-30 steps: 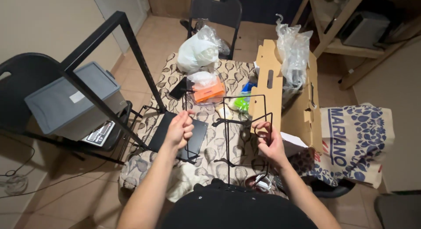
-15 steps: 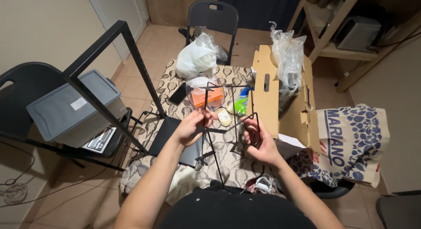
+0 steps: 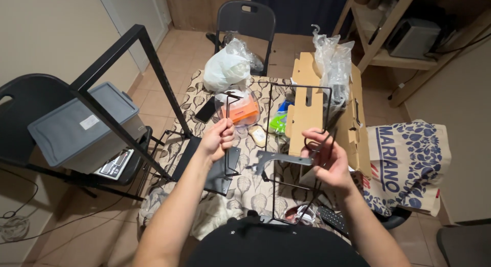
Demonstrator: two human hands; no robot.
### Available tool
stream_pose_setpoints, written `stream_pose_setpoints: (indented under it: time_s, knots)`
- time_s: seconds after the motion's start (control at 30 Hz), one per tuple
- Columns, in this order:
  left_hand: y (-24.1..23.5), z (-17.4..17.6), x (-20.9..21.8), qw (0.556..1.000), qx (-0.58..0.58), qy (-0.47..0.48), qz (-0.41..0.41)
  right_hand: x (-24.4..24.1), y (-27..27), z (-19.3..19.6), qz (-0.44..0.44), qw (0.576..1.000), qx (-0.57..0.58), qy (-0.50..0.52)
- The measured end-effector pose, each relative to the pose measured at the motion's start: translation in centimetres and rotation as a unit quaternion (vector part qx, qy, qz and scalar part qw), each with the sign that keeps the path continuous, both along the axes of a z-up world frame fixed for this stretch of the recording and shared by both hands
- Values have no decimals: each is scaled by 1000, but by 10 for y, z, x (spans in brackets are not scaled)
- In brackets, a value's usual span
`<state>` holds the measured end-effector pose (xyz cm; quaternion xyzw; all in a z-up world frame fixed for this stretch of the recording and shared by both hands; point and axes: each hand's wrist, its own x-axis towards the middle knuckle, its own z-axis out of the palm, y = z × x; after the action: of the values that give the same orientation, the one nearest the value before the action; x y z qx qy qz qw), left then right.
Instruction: The person unpacks flat-pack furniture parts from a cardboard box, removes plastic wrapping, and begins assembling a black metal frame. They connect metal rods to a square base plate using small fasteners and tighten them by hand.
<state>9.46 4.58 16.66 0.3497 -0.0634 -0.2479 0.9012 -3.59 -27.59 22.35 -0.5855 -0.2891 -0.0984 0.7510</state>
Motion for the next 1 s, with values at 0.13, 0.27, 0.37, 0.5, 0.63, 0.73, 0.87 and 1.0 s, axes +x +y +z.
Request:
stream_pose_setpoints:
  time_s: [0.13,0.27,0.37,0.5,0.63,0.73,0.87,1.0]
  knots:
    - [-14,3,-5,999,-30,-2,-41,16,-4,-7,46,998,32,-1]
    - [-34,13,-15,992,-98,5,-81,33,-4,-39,72,990,115,25]
    - [-47,16,-22,982,-155,18,-111,41,-6,-62,55,983,169,53]
    - [-56,4,-19,954,-253,36,-156,28,4,-24,55,956,275,88]
    - [-57,1,-12,944,-284,54,-159,36,-16,-29,107,937,324,78]
    - [-59,1,-10,939,-299,53,-160,27,-15,-19,160,917,355,86]
    - [-72,-12,-12,951,-280,27,-130,19,-4,-19,205,884,407,105]
    - [-82,17,-39,951,-278,13,-134,23,4,-45,214,867,429,138]
